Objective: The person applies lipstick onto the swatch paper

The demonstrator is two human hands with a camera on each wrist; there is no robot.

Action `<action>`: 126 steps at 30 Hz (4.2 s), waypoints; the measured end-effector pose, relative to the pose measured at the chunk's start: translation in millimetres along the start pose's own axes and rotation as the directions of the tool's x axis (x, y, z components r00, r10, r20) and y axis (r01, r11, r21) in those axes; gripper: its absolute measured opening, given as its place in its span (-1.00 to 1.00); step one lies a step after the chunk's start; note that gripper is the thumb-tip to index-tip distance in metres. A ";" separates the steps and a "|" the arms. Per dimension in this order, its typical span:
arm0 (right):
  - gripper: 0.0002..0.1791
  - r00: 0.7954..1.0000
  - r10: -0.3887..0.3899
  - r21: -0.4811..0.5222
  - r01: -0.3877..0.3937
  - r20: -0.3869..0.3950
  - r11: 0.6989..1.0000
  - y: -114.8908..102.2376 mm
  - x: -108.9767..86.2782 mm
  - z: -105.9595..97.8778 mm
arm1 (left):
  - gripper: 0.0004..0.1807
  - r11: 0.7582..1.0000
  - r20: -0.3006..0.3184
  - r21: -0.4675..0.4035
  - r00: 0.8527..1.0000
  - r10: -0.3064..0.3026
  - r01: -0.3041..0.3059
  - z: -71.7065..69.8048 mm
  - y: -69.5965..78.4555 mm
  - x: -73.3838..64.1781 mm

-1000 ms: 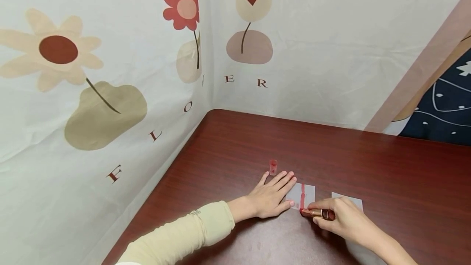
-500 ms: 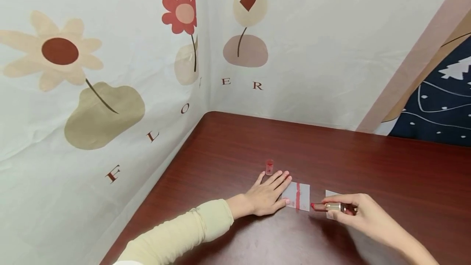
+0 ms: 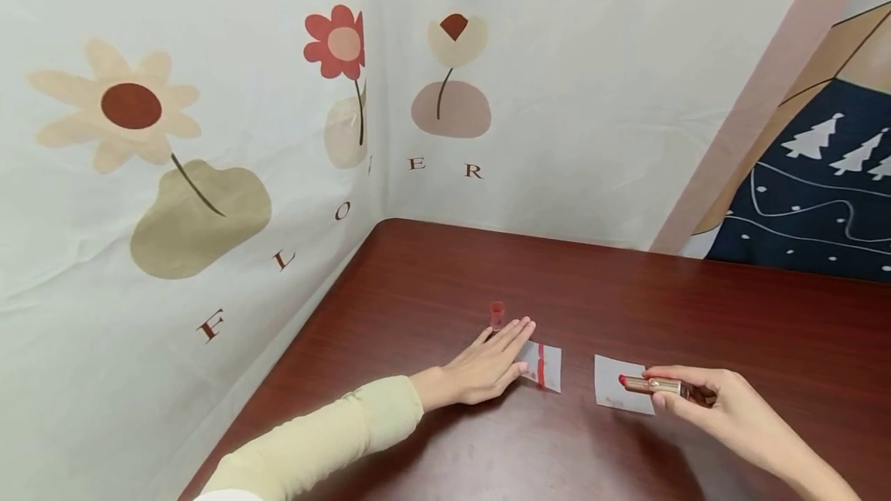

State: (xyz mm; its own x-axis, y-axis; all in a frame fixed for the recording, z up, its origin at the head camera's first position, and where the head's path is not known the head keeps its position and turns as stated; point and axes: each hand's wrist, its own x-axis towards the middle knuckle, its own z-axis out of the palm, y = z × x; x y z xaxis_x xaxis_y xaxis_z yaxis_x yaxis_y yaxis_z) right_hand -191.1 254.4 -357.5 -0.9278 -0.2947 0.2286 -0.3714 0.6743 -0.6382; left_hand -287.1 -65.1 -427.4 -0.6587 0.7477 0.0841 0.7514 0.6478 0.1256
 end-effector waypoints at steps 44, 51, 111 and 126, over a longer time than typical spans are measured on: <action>-0.74 1.000 -0.023 -0.137 0.024 0.013 0.990 38.3 32.8 7.3 | -0.20 0.961 0.099 0.276 0.995 -0.002 -0.026 8.4 77.3 68.0; -0.75 0.999 -0.051 -0.158 0.052 0.009 0.986 40.3 41.0 14.3 | -0.21 0.960 0.111 0.282 0.993 -0.028 -0.004 11.8 78.1 65.4; -0.78 0.997 -0.057 -0.199 0.068 0.060 0.978 34.8 41.2 19.7 | -0.24 0.952 0.113 0.306 0.993 -0.022 -0.013 13.5 78.3 65.5; -0.79 0.997 -0.066 -0.216 0.073 0.039 0.974 35.2 40.6 20.4 | -0.23 0.944 0.110 0.329 0.994 -0.020 -0.017 13.9 77.8 66.2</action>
State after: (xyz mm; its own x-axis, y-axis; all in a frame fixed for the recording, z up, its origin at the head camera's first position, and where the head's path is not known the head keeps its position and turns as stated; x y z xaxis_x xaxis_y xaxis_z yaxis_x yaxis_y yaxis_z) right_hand -241.2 252.3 -385.6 -0.8994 -0.3648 0.2408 -0.4364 0.7816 -0.4457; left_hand -271.6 36.8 -425.8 -0.6656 0.7458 -0.0275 0.7335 0.6470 -0.2080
